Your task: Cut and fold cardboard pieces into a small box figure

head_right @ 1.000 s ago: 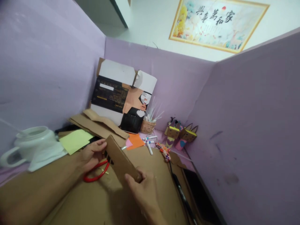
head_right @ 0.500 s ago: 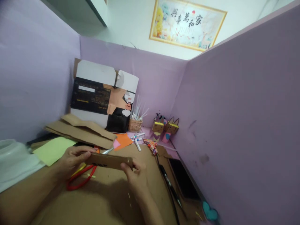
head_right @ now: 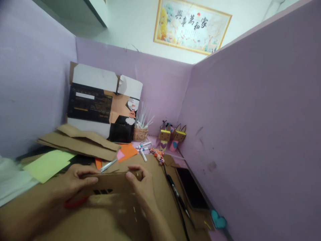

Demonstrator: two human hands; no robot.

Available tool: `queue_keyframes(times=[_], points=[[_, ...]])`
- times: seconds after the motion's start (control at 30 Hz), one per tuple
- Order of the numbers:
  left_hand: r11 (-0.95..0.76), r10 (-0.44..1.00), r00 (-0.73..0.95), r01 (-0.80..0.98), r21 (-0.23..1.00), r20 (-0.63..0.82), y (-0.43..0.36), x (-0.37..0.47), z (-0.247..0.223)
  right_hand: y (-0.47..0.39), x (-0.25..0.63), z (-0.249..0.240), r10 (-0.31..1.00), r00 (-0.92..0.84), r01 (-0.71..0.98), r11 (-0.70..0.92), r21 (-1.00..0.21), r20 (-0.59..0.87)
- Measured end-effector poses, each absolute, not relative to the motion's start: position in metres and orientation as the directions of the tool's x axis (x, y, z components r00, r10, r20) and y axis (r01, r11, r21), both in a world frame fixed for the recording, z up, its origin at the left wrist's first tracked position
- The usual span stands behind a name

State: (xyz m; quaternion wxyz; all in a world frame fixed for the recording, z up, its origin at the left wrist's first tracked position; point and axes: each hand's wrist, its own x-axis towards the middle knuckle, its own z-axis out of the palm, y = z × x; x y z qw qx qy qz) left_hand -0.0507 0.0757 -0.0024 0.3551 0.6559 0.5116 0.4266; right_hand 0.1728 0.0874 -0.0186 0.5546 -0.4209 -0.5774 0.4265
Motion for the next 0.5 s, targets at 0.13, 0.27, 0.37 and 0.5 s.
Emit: queue_keyframes(times=[0.13, 0.27, 0.37, 0.5], points=[[-0.225, 0.973, 0.135, 0.378, 0.898, 0.187, 0.075, -0.046, -0.004, 0.087, 0.169, -0.018, 0.941, 0.105, 0.106, 0.31, -0.945, 0.321], [-0.233, 0.971, 0.135, 0.388, 0.892, 0.195, 0.076, -0.045, -0.003, 0.088, 0.17, -0.024, 0.929, 0.12, 0.219, 0.32, -0.922, 0.351], [-0.206, 0.977, 0.129, 0.376, 0.903, 0.169, 0.074, -0.044, -0.002, 0.09, 0.17, -0.029, 0.918, 0.146, 0.312, 0.312, -0.897, 0.37], [-0.172, 0.982, 0.137, 0.354, 0.919, 0.131, 0.074, -0.045, -0.001, 0.098, 0.177, -0.029, 0.939, 0.261, 0.07, 0.211, -0.975, 0.222]])
